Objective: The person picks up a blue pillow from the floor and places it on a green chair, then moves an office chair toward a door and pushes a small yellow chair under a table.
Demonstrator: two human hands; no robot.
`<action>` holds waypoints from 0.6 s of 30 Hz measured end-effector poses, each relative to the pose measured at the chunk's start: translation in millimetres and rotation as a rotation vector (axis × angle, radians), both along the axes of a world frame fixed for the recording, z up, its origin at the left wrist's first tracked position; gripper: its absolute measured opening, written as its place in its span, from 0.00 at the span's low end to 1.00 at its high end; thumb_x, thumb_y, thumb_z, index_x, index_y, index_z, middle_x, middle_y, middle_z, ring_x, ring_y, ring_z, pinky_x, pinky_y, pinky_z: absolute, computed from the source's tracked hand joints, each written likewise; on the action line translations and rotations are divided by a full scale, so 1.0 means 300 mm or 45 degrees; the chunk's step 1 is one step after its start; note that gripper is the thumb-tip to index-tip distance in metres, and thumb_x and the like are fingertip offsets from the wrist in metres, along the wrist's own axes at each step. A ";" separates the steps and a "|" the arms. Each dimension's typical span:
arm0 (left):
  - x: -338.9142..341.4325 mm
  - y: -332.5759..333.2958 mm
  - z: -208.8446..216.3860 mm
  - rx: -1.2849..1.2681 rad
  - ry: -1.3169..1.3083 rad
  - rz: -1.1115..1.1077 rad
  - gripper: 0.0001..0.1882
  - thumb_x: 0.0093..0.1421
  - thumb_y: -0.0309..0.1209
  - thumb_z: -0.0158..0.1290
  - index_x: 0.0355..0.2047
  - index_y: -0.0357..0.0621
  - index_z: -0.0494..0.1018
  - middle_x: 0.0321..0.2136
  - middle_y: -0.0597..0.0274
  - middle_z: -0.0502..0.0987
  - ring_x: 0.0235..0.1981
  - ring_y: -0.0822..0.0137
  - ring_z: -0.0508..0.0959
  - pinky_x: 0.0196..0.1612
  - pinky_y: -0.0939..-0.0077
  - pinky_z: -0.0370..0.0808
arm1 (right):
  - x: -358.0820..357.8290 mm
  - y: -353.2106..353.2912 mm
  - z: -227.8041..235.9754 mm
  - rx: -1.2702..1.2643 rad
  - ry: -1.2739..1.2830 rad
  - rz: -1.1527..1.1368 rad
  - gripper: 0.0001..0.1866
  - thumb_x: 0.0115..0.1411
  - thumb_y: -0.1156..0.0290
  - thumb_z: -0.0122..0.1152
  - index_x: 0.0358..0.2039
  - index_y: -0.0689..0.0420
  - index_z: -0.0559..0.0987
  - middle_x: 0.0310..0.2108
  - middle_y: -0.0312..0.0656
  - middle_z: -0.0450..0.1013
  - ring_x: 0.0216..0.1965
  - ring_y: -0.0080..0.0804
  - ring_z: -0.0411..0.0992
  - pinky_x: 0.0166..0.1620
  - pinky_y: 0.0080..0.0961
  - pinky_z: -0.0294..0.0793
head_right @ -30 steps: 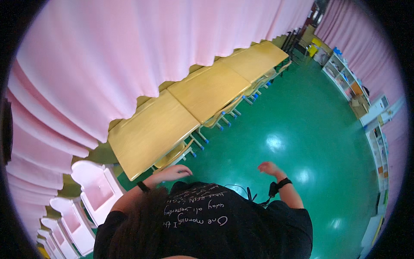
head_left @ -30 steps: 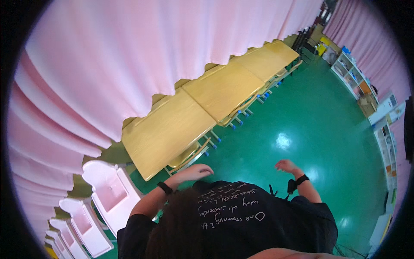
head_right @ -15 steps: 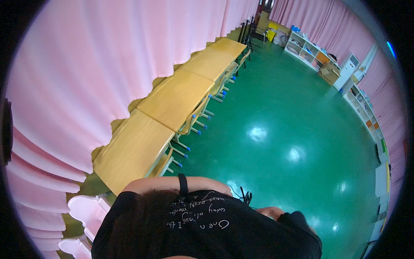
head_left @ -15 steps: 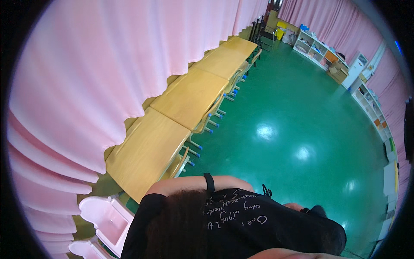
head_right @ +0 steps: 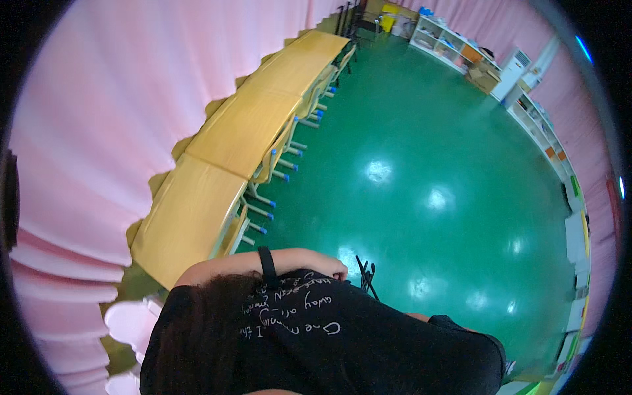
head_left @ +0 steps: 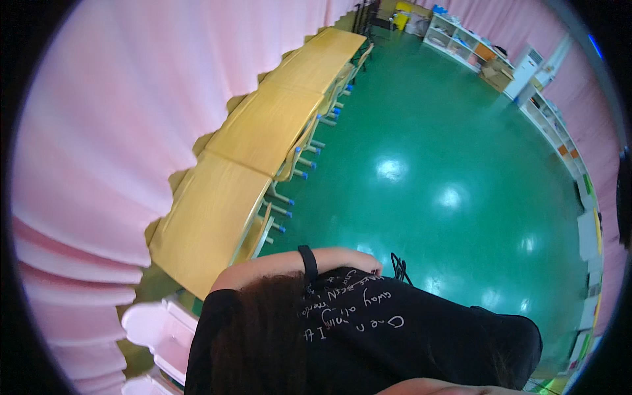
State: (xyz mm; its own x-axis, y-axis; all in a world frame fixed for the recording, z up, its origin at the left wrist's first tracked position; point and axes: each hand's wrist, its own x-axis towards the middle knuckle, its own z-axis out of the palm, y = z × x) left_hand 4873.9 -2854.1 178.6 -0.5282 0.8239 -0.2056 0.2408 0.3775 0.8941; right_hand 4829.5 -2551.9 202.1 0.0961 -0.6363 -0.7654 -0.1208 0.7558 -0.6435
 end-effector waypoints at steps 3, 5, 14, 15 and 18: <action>0.042 -0.049 -0.007 -0.042 0.076 0.107 0.13 0.49 0.34 0.50 0.31 0.38 0.67 0.25 0.56 0.72 0.25 0.65 0.70 0.28 0.72 0.67 | -0.037 -0.090 0.000 -0.037 -0.030 0.019 0.31 0.42 0.75 0.58 0.48 0.51 0.58 0.40 0.42 0.62 0.38 0.34 0.67 0.37 0.30 0.70; 0.073 -0.089 -0.046 -0.016 0.151 0.225 0.15 0.50 0.39 0.49 0.30 0.38 0.67 0.24 0.56 0.71 0.25 0.64 0.70 0.27 0.72 0.67 | -0.062 -0.163 -0.002 -0.062 -0.049 0.041 0.33 0.41 0.77 0.58 0.49 0.51 0.57 0.41 0.42 0.61 0.39 0.34 0.67 0.37 0.30 0.70; 0.470 -0.304 0.117 -0.169 0.079 1.037 0.20 0.49 0.45 0.50 0.30 0.37 0.66 0.26 0.52 0.70 0.27 0.58 0.70 0.28 0.68 0.67 | -0.139 -0.631 0.023 -0.224 -0.170 0.274 0.40 0.40 0.84 0.59 0.53 0.51 0.51 0.43 0.43 0.58 0.39 0.34 0.66 0.37 0.30 0.71; 0.527 -0.308 0.117 -0.161 0.102 1.135 0.19 0.50 0.45 0.49 0.28 0.38 0.65 0.24 0.53 0.69 0.26 0.58 0.70 0.27 0.69 0.67 | -0.137 -0.716 0.068 -0.188 -0.198 0.349 0.44 0.37 0.86 0.60 0.53 0.50 0.51 0.43 0.44 0.58 0.39 0.36 0.66 0.37 0.29 0.72; 0.677 -0.293 0.141 -0.108 0.077 1.426 0.19 0.51 0.45 0.47 0.27 0.39 0.66 0.22 0.51 0.70 0.24 0.55 0.70 0.26 0.67 0.65 | -0.073 -0.925 0.206 -0.025 -0.235 0.553 0.46 0.33 0.84 0.64 0.53 0.51 0.53 0.42 0.43 0.58 0.37 0.36 0.67 0.37 0.28 0.72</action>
State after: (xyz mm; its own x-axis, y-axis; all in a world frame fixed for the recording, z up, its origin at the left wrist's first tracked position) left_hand 5077.1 -2942.0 221.0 -0.9727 -0.1363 -0.1877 -0.2302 0.4671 0.8537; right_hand 4807.6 -2829.4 263.8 0.4902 -0.5211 -0.6987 -0.3056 0.6480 -0.6977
